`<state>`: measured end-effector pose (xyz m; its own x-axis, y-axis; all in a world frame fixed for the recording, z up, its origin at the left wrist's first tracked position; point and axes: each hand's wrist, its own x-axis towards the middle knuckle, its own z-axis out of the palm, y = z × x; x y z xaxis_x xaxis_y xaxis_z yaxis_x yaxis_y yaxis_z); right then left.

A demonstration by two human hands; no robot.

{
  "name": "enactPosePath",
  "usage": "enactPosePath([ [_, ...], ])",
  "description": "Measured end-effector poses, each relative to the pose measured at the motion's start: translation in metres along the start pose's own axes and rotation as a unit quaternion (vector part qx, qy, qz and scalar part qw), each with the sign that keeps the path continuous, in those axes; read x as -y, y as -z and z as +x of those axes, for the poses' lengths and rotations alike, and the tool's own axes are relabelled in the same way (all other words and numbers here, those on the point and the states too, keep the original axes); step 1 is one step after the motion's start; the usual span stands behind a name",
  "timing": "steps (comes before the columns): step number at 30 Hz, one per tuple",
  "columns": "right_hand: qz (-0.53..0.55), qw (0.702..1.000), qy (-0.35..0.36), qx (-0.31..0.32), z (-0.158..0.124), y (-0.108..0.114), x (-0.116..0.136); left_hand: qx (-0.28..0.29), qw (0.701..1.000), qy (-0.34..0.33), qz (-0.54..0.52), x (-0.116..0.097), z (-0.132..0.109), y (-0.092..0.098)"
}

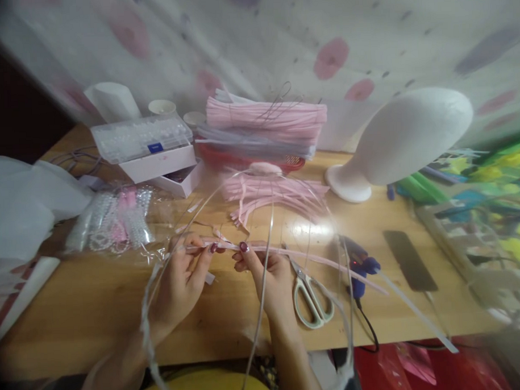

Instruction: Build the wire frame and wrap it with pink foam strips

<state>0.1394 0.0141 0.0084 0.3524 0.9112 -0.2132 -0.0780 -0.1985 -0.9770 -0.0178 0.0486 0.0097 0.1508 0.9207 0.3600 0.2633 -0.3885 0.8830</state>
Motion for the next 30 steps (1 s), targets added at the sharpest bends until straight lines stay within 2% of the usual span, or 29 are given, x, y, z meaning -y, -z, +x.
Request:
enactPosePath([
  [5,0.012,1.000,-0.002,0.002,-0.001,-0.001,-0.003,0.001,0.999,-0.046,0.008,0.005,-0.004,-0.002],
  [8,0.028,0.999,0.000,0.021,-0.001,-0.001,-0.001,-0.013,0.998,-0.050,-0.044,0.012,-0.009,-0.005],
  [16,0.026,0.997,0.034,0.067,0.002,0.009,0.008,-0.039,0.992,0.004,-0.122,0.009,-0.007,-0.006],
  [22,0.033,0.995,0.032,0.094,0.004,0.017,0.009,-0.031,0.990,0.068,-0.122,0.012,-0.011,-0.004],
  [30,0.120,0.983,0.002,0.138,0.007,0.018,0.003,0.010,0.982,0.055,-0.182,0.007,-0.008,-0.003],
])
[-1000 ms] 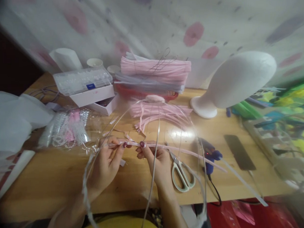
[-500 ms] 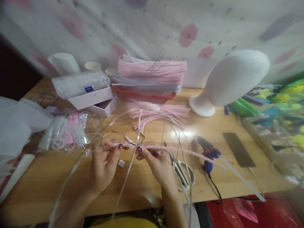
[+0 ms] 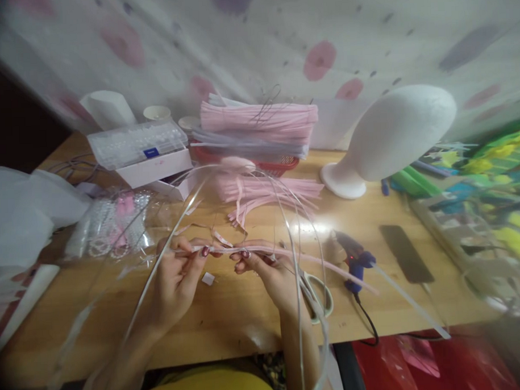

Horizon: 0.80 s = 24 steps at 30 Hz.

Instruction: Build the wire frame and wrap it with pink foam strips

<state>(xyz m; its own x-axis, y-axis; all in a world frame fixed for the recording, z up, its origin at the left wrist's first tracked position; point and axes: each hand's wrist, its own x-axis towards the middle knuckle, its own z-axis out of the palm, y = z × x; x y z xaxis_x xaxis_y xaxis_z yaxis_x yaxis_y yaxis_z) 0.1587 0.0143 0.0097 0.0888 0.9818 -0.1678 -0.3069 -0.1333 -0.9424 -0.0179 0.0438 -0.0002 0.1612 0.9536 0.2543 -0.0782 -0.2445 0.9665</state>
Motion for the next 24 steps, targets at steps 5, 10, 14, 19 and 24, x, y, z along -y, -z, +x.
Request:
enactPosePath([
  [5,0.020,0.999,-0.023,0.010,0.000,0.001,0.000,-0.019,0.999,0.013,0.038,0.006,-0.001,0.003],
  [10,-0.002,1.000,-0.023,-0.019,-0.005,-0.008,0.003,-0.053,0.996,0.012,0.066,0.010,-0.003,0.002],
  [14,-0.021,0.995,0.000,-0.101,-0.005,-0.020,0.002,-0.058,0.998,0.010,0.031,0.006,-0.003,-0.002],
  [19,-0.068,0.991,0.010,-0.114,-0.006,-0.023,-0.002,-0.071,0.995,0.006,0.063,0.004,-0.002,-0.004],
  [24,-0.066,0.988,0.001,-0.140,-0.006,-0.025,0.003,-0.051,0.997,0.038,0.033,0.004,-0.001,-0.002],
])
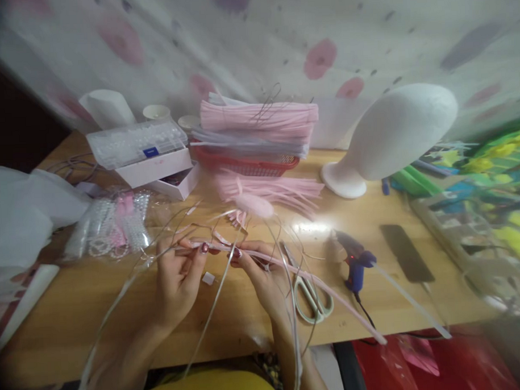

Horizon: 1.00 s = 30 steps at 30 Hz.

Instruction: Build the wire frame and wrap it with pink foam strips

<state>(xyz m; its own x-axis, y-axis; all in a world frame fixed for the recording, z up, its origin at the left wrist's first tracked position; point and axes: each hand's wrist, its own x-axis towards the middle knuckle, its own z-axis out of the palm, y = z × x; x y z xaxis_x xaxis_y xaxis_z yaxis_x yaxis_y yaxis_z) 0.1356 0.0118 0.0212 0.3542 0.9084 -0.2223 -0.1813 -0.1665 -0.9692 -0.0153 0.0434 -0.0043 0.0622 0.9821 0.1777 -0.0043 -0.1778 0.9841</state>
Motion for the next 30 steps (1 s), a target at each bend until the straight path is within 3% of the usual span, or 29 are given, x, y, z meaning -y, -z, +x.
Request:
enactPosePath([
  [4,0.011,1.000,0.002,-0.015,-0.0001,-0.0036,0.0016,0.020,0.999,0.003,-0.030,-0.0043,0.0003,0.0001],
  [13,0.005,1.000,0.005,-0.001,0.0006,-0.0042,-0.0023,-0.023,0.998,0.014,-0.056,-0.0103,0.0025,-0.0008],
  [21,-0.001,1.000,-0.003,0.000,0.0027,-0.0014,0.0010,0.074,0.976,0.145,-0.143,-0.0070,0.0044,0.0056],
  [24,0.012,1.000,0.000,0.004,0.0023,-0.0015,-0.0007,0.096,0.973,0.151,-0.144,-0.0072,0.0025,0.0050],
  [30,0.028,0.999,-0.011,0.011,-0.0015,-0.0036,-0.0053,0.078,0.981,0.128,-0.120,-0.0052,0.0018,0.0013],
])
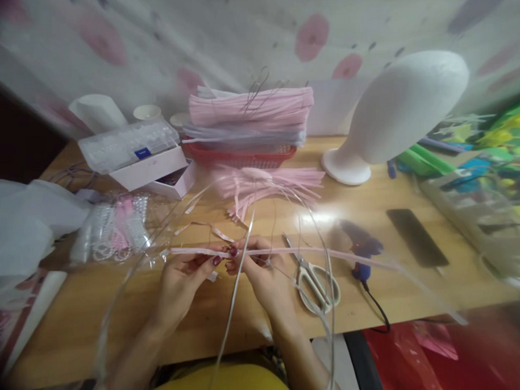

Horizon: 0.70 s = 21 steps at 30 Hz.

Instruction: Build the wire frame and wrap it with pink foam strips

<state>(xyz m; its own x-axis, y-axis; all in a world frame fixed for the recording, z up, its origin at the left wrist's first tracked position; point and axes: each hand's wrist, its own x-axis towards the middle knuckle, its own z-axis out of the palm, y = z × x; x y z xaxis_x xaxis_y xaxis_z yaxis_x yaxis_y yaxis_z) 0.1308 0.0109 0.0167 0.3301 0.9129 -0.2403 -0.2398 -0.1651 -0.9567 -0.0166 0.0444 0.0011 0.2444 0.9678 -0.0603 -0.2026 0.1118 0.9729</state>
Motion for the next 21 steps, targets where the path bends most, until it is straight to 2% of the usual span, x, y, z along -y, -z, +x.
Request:
enactPosePath([
  [6,0.014,1.000,0.002,0.013,-0.002,-0.002,0.001,-0.039,0.990,-0.081,0.110,-0.006,-0.001,0.003],
  [9,0.018,1.000,-0.006,0.016,-0.004,-0.002,0.000,-0.048,0.982,-0.099,0.152,-0.007,-0.002,0.006],
  [17,0.031,0.999,-0.015,0.023,-0.004,-0.001,-0.002,0.012,0.971,-0.133,0.199,-0.006,-0.002,0.017],
  [21,0.047,0.998,-0.017,0.038,-0.003,-0.001,-0.001,0.062,0.950,-0.176,0.251,-0.013,0.002,0.023],
])
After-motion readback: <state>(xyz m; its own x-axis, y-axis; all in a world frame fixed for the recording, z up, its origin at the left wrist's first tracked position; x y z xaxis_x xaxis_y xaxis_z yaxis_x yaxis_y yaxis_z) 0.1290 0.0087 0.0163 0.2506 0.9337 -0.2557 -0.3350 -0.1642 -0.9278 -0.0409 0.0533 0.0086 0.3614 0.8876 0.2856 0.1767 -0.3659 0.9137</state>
